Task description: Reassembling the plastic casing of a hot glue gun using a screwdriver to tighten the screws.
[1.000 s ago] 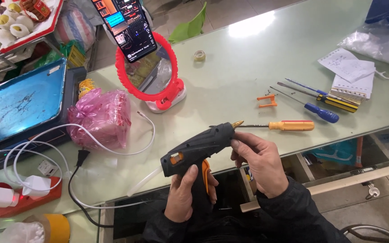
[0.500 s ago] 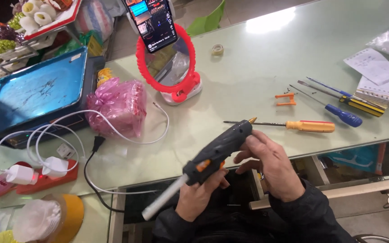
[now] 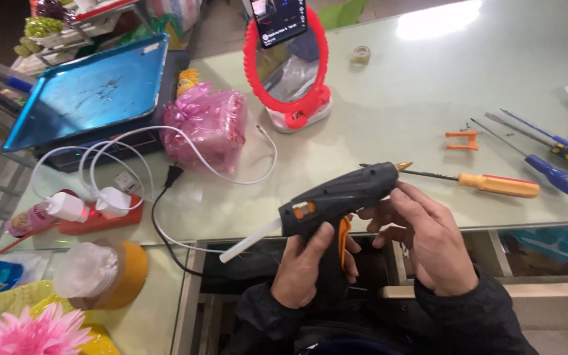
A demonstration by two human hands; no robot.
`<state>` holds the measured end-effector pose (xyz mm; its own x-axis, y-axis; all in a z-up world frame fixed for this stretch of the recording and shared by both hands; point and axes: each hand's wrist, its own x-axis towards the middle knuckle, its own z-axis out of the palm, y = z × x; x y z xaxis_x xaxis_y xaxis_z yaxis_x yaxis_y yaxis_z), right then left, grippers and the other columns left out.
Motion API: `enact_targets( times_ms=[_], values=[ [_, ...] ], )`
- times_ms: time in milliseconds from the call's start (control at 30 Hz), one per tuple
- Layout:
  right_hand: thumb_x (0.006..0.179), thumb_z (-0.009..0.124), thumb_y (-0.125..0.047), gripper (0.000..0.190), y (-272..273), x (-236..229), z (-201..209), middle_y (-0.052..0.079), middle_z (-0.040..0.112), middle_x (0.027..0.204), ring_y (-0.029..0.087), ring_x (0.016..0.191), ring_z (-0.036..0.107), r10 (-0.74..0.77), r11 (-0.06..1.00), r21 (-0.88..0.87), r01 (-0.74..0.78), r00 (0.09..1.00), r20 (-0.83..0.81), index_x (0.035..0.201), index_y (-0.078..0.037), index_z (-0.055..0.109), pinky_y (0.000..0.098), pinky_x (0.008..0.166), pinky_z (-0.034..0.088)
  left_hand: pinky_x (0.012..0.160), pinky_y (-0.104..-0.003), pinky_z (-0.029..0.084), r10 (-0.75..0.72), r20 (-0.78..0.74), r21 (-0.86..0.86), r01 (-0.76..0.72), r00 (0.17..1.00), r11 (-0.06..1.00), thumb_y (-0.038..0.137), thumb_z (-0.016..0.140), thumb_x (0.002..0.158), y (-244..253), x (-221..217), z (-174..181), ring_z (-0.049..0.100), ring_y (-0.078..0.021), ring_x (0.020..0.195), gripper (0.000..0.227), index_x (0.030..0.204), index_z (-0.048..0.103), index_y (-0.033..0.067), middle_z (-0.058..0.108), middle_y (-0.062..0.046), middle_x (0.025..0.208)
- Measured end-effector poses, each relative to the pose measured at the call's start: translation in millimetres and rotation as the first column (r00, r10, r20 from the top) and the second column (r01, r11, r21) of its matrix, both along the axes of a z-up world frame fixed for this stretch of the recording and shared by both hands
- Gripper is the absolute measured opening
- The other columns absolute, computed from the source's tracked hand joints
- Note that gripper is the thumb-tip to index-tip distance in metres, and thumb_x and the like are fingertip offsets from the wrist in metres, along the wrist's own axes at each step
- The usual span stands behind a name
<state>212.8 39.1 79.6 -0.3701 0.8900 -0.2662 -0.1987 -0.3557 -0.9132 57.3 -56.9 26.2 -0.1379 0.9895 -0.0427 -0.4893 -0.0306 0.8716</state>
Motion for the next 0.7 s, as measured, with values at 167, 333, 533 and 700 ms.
enact_targets(
  times_ms=[167,333,533,700],
  values=[
    [0.105,0.048,-0.018,0.042,0,0,2,0.026,0.074,0.089,0.029,0.074,0.065,0.011,1.000,-0.008,-0.011,1.000,0.027,0.132,0.005,0.070,0.0406,0.060,0.050,0.049,-0.040,0.058,0.033,0.195,-0.186,0.004,0.980,0.983,0.049,0.048,0.105,0,0,6,0.066,-0.0272,0.056,0.062,0.124,0.063,-0.0075,0.069,-0.022,0.087],
    [0.101,0.052,-0.018,0.046,7,2,-8,0.023,0.080,0.094,0.027,0.077,0.069,0.051,0.995,0.077,-0.062,0.989,0.141,0.140,0.000,0.067,0.0369,0.061,0.056,0.049,-0.041,0.057,0.041,0.259,-0.220,0.018,0.965,0.975,0.057,0.046,0.102,1,-2,8,0.065,-0.0269,0.056,0.070,0.122,0.062,-0.0076,0.069,-0.021,0.088],
    [0.102,0.066,-0.033,0.045,70,72,-65,0.014,0.077,0.125,0.026,0.109,0.070,-0.569,0.455,0.789,-0.414,0.546,0.615,0.134,-0.004,0.074,0.0429,0.101,0.050,0.053,-0.036,0.052,-0.007,0.443,-0.147,0.081,0.896,0.986,0.068,0.042,0.101,2,-17,-4,0.062,-0.0238,0.061,0.077,0.131,0.059,-0.0016,0.067,-0.016,0.093],
    [0.097,0.061,-0.064,0.056,121,134,-120,-0.005,0.077,0.141,0.029,0.133,0.062,-0.827,0.371,0.597,-0.711,0.040,0.561,0.140,-0.032,0.078,0.0392,0.110,0.052,0.056,-0.039,0.053,-0.046,0.499,-0.035,0.074,0.865,0.997,0.074,0.039,0.099,1,-28,-4,0.064,-0.0275,0.066,0.088,0.135,0.058,-0.0035,0.069,-0.018,0.096]
  ],
)
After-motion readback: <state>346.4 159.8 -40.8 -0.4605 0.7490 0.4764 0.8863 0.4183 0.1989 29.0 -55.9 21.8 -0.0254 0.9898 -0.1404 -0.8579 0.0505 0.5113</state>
